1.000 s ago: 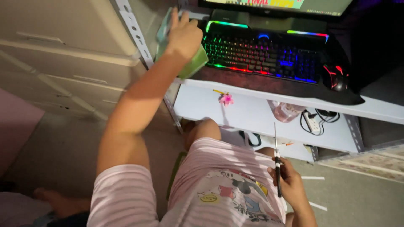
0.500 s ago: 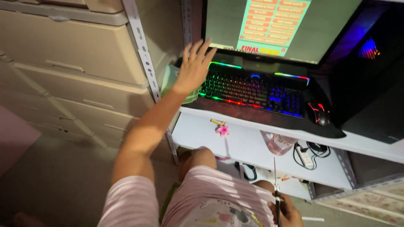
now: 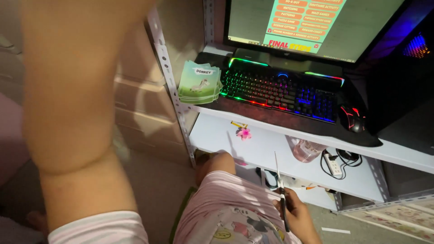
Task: Cutting out printed animal flashcards from paper sheets using scissors.
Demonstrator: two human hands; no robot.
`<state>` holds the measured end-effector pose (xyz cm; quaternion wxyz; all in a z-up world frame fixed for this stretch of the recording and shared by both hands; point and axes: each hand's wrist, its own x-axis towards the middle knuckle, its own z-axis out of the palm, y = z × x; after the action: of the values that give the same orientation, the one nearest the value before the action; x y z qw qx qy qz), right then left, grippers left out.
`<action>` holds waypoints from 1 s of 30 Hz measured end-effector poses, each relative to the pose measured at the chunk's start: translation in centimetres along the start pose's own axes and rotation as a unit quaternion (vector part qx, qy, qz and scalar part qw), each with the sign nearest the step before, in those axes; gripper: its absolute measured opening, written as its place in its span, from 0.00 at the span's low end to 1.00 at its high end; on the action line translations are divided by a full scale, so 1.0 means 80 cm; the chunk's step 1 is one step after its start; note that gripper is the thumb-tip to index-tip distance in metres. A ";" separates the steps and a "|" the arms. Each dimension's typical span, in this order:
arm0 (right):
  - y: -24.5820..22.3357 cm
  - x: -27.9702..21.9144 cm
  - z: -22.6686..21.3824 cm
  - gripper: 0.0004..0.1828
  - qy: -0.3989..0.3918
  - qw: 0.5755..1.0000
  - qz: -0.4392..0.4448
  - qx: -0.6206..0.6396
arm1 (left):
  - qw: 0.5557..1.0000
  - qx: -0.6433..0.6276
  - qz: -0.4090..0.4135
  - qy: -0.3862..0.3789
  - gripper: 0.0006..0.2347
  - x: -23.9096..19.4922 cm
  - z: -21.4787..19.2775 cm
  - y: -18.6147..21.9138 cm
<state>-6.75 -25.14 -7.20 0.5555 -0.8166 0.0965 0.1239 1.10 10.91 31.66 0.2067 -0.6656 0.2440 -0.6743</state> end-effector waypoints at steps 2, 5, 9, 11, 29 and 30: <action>0.022 0.006 -0.002 0.19 -0.001 0.999 -0.024 0.022 | 1.000 0.005 0.024 -0.003 0.06 -0.002 -0.036 0.022; 0.032 0.006 -0.001 0.18 0.016 0.995 -0.055 0.086 | 0.998 0.009 0.060 0.001 0.09 -0.005 -0.088 0.046; -0.003 -0.010 -0.013 0.19 0.061 0.987 -0.094 0.113 | 0.992 -0.117 -0.006 -0.044 0.11 -0.046 -0.074 0.124; -0.019 -0.017 -0.010 0.20 0.071 0.977 -0.131 0.152 | 0.978 -0.195 -0.023 -0.073 0.09 -0.067 -0.055 0.154; 0.075 0.182 0.042 0.21 0.091 0.818 -0.091 0.561 | 0.856 -0.459 -0.182 -0.151 0.08 -0.253 0.097 0.526; 0.126 0.215 0.033 0.08 0.132 0.809 -0.084 0.567 | 0.832 -0.490 -0.176 -0.190 0.07 -0.258 0.095 0.526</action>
<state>6.38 -26.66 -22.35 0.9097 -0.3704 0.1532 -0.1087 7.31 -10.53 -10.24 -0.2265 -0.8261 0.3771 -0.3520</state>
